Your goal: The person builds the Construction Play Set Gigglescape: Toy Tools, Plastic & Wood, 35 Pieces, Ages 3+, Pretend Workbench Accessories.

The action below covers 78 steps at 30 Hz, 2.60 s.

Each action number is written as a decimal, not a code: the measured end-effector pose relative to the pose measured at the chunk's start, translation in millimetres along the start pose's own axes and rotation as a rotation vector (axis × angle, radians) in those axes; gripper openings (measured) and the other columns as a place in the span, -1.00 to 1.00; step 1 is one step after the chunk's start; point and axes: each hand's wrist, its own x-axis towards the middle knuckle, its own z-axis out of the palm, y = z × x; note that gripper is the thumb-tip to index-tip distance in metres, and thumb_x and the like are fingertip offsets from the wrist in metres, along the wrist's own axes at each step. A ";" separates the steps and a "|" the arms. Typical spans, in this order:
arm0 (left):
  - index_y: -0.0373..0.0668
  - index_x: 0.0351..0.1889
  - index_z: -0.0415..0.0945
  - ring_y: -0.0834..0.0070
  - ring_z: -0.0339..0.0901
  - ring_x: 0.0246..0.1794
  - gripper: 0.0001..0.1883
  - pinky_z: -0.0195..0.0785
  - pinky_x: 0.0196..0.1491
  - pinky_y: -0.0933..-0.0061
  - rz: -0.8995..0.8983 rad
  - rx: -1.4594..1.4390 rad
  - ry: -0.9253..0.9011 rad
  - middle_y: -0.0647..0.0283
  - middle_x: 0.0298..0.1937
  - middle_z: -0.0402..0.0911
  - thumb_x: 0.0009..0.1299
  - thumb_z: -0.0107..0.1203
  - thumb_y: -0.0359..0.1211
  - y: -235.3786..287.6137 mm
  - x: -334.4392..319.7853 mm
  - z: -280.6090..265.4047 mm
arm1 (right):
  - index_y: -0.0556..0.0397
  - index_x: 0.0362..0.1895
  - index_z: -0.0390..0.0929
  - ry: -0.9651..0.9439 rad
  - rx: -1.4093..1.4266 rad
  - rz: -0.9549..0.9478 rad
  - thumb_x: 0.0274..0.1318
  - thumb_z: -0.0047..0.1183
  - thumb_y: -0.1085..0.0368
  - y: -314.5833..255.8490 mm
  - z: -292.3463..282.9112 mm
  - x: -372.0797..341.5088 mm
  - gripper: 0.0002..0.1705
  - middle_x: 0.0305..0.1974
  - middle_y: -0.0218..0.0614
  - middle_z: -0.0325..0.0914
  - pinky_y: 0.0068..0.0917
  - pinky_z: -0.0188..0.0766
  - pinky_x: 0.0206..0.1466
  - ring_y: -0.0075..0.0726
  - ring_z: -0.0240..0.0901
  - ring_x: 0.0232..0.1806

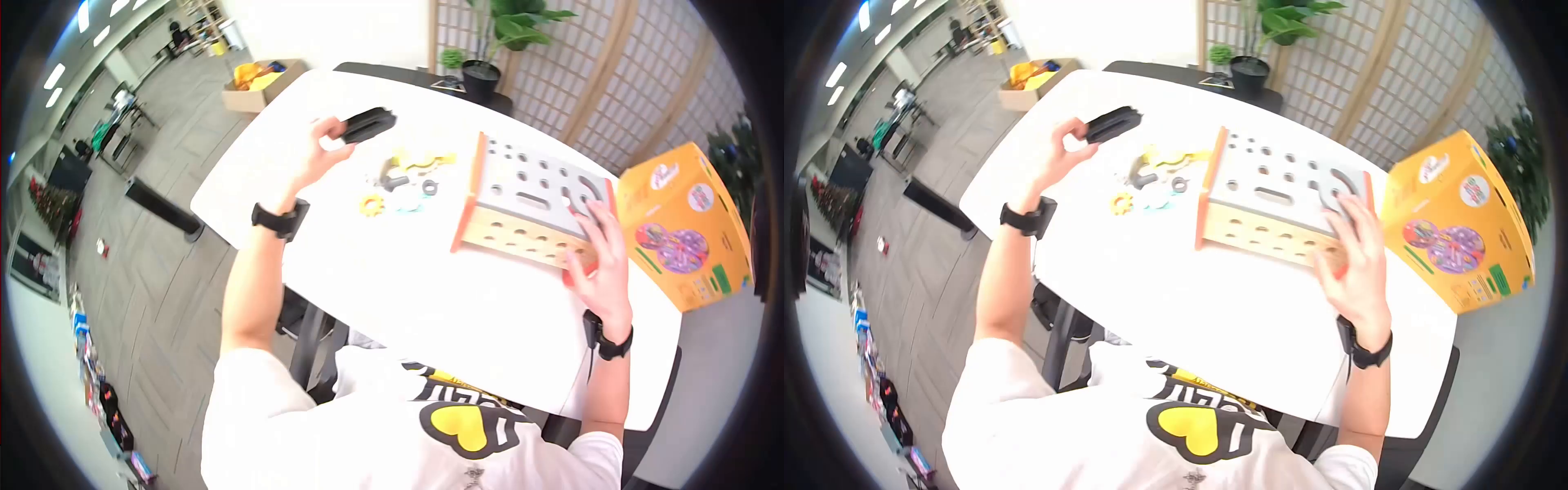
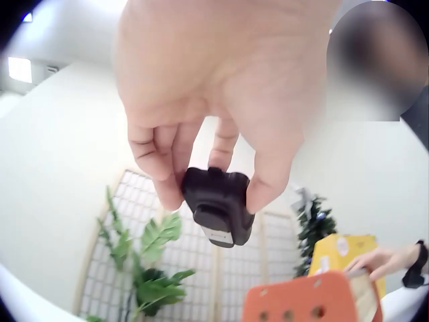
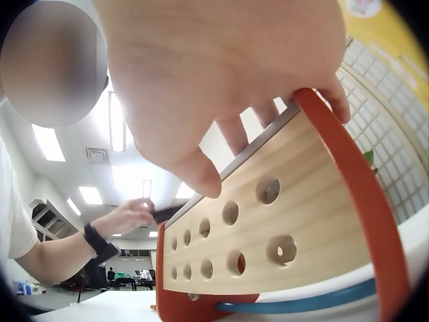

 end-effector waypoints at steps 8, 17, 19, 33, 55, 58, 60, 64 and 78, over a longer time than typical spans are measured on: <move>-0.26 -0.32 0.48 0.40 0.47 -0.45 -0.64 0.40 -0.27 0.37 -0.423 0.037 -0.232 0.19 -0.49 0.56 0.16 0.47 -0.29 30.9 46.8 29.6 | 0.11 0.14 0.56 -0.029 -0.066 -0.039 -0.07 0.33 0.28 75.4 -113.0 8.7 -0.40 0.36 -0.05 0.40 0.07 0.22 0.48 0.24 0.24 0.47; -0.29 -0.21 0.60 0.17 0.66 -0.24 -0.67 0.51 -0.13 0.23 -0.373 0.285 -0.112 0.03 -0.28 0.70 0.25 0.43 -0.26 53.4 38.8 37.8 | 0.09 0.17 0.55 -0.075 -0.066 -0.064 -0.06 0.32 0.24 72.0 -128.7 -1.2 -0.37 0.40 -0.03 0.35 0.13 0.13 0.52 0.24 0.18 0.50; -0.29 -0.18 0.61 0.18 0.69 -0.21 -0.68 0.53 -0.11 0.25 -0.282 0.240 -0.050 0.02 -0.24 0.72 0.28 0.41 -0.26 67.4 45.0 44.4 | 0.09 0.17 0.54 -0.085 -0.059 -0.069 -0.06 0.32 0.24 68.8 -128.1 -2.8 -0.37 0.40 -0.01 0.35 0.15 0.11 0.53 0.25 0.18 0.51; -0.13 0.24 0.59 0.19 0.75 -0.15 -0.43 0.61 -0.04 0.24 -0.365 0.181 -0.637 -0.02 -0.13 0.77 0.32 0.36 -0.09 155.1 122.2 93.6 | 0.05 0.22 0.51 -0.091 -0.027 0.032 0.01 0.39 0.14 65.7 -128.7 6.1 -0.33 0.40 -0.09 0.34 0.30 -0.06 0.59 0.18 0.16 0.53; -0.12 -0.06 0.73 0.19 0.58 0.11 -0.71 0.44 0.21 0.25 0.354 0.090 -0.615 0.17 -0.03 0.65 0.24 0.23 -0.51 202.8 76.1 104.2 | -0.07 0.33 0.53 -0.149 0.008 0.010 0.00 0.37 0.21 89.3 -136.2 2.8 -0.28 0.46 -0.16 0.35 0.21 0.05 0.60 0.09 0.17 0.56; -0.10 -0.09 0.73 0.23 0.59 0.10 -0.72 0.46 0.18 0.24 0.398 0.151 -0.637 0.20 -0.07 0.65 0.25 0.21 -0.54 192.7 69.8 105.3 | -0.07 0.34 0.52 -0.137 -0.007 -0.009 -0.01 0.35 0.22 81.4 -139.6 4.3 -0.27 0.48 -0.15 0.33 0.22 0.03 0.61 0.09 0.16 0.57; -0.13 -0.10 0.72 0.22 0.59 0.09 -0.73 0.48 0.15 0.23 0.390 0.112 -0.651 0.19 -0.08 0.65 0.25 0.22 -0.55 193.7 69.1 108.8 | -0.05 0.35 0.51 -0.123 0.001 0.002 -0.01 0.34 0.24 87.0 -141.4 3.2 -0.25 0.49 -0.15 0.32 0.24 0.01 0.61 0.07 0.15 0.57; -0.21 -0.12 0.69 0.16 0.62 0.01 -0.76 0.53 0.08 0.22 0.305 -0.078 -0.601 0.14 -0.12 0.69 0.24 0.26 -0.55 214.4 83.8 77.1 | 0.01 0.37 0.47 -0.130 0.071 0.063 -0.01 0.33 0.26 98.6 -150.1 1.0 -0.23 0.49 -0.13 0.32 0.21 -0.02 0.63 0.06 0.16 0.57; -0.22 -0.14 0.69 0.57 0.60 -0.21 -0.73 0.45 -0.19 0.54 0.229 -0.323 -0.330 0.31 -0.18 0.69 0.42 0.38 -0.21 322.6 166.1 -17.3 | 0.09 0.33 0.51 -0.086 0.174 0.051 0.02 0.37 0.33 101.2 -147.3 -7.7 -0.29 0.47 -0.10 0.37 -0.13 0.28 0.51 0.05 0.28 0.52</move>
